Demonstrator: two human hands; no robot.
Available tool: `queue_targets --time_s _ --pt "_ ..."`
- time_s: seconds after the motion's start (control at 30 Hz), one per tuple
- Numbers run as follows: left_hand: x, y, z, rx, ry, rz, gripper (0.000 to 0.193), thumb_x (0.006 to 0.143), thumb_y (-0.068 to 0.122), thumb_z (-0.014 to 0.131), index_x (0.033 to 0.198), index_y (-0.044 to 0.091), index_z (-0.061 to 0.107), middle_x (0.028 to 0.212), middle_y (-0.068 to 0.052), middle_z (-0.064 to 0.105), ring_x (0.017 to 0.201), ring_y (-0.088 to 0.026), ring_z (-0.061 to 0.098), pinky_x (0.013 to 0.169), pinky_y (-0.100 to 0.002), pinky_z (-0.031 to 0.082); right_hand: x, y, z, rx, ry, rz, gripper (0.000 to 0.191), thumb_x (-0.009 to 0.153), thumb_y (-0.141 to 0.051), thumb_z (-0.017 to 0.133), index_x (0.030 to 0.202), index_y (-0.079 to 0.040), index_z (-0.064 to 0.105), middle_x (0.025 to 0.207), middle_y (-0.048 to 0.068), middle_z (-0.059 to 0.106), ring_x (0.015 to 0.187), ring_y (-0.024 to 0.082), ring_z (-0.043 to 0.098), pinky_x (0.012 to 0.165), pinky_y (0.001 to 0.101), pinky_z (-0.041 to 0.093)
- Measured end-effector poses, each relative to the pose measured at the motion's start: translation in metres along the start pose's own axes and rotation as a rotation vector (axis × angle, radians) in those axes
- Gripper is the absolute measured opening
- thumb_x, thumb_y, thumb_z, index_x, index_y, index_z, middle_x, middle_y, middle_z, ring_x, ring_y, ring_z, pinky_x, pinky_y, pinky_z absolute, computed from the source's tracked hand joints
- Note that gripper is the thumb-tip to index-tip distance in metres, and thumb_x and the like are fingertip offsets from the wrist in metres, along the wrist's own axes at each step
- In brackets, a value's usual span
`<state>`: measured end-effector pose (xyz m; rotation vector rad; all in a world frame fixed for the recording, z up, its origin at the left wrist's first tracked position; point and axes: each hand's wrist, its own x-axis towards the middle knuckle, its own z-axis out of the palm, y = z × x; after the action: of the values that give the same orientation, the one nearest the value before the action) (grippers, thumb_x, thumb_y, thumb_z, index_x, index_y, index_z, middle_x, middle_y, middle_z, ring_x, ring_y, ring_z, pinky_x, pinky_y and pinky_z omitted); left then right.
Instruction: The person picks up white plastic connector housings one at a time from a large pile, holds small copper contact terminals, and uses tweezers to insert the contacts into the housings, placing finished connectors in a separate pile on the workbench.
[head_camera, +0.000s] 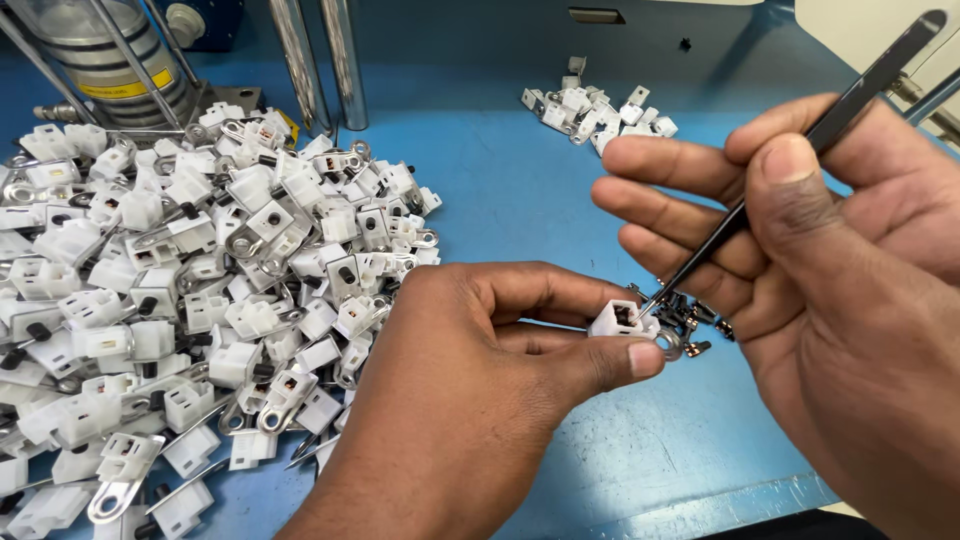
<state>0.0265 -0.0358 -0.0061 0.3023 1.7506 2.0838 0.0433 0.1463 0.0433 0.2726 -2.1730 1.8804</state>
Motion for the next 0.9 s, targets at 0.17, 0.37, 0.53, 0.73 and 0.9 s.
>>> queue_targets --time_s 0.17,0.37,0.53,0.73,0.9 --pt "0.002 0.006 0.003 0.071 0.018 -0.074 0.026 0.077 0.023 0.088 0.097 0.006 0.088 0.080 -0.006 0.088 0.078 -0.011 0.074 0.074 -0.028 0.062 -0.003 -0.010 0.016 -0.219 0.000 -0.079 0.024 0.109 -0.027 0.041 0.116 -0.005 0.046 0.124 0.024 0.071 0.115 0.030 0.073 0.093 0.0402 0.060" --pt "0.008 -0.005 -0.001 0.227 0.063 -0.034 0.027 0.077 0.028 0.088 0.095 0.009 0.087 0.084 -0.001 0.085 0.081 -0.012 0.073 0.077 -0.030 0.059 -0.023 0.008 0.043 -0.373 0.040 -0.276 0.029 0.111 -0.027 0.044 0.115 0.001 0.041 0.109 0.023 0.071 0.106 0.030 0.080 0.091 0.0393 0.064" --pt "0.012 -0.011 -0.012 0.232 0.088 -0.073 0.028 0.081 0.031 0.087 0.098 0.009 0.085 0.083 -0.002 0.085 0.080 -0.011 0.074 0.074 -0.030 0.063 0.002 0.019 0.022 0.151 0.310 0.142 0.018 0.106 -0.015 0.042 0.113 0.000 0.049 0.107 0.020 0.075 0.096 0.030 0.079 0.091 0.0455 0.061" --pt "0.031 0.024 -0.067 0.551 0.395 -0.172 0.030 0.081 0.034 0.082 0.107 0.019 0.080 0.077 -0.009 0.079 0.063 -0.015 0.076 0.058 -0.037 0.057 0.105 0.106 -0.029 -0.707 0.160 0.573 0.020 0.101 -0.020 0.066 0.108 -0.003 0.074 0.105 0.006 0.075 0.069 0.020 0.046 0.070 0.0375 0.045" --pt "0.036 0.061 -0.109 1.164 0.620 -0.265 0.026 0.093 0.041 0.078 0.113 0.026 0.083 0.086 -0.012 0.078 0.069 -0.018 0.074 0.063 -0.036 0.055 0.185 0.167 -0.049 -1.307 0.152 0.408 0.045 0.090 -0.048 0.082 0.122 -0.018 0.072 0.108 0.015 0.075 0.098 0.033 0.070 0.086 0.0475 0.053"
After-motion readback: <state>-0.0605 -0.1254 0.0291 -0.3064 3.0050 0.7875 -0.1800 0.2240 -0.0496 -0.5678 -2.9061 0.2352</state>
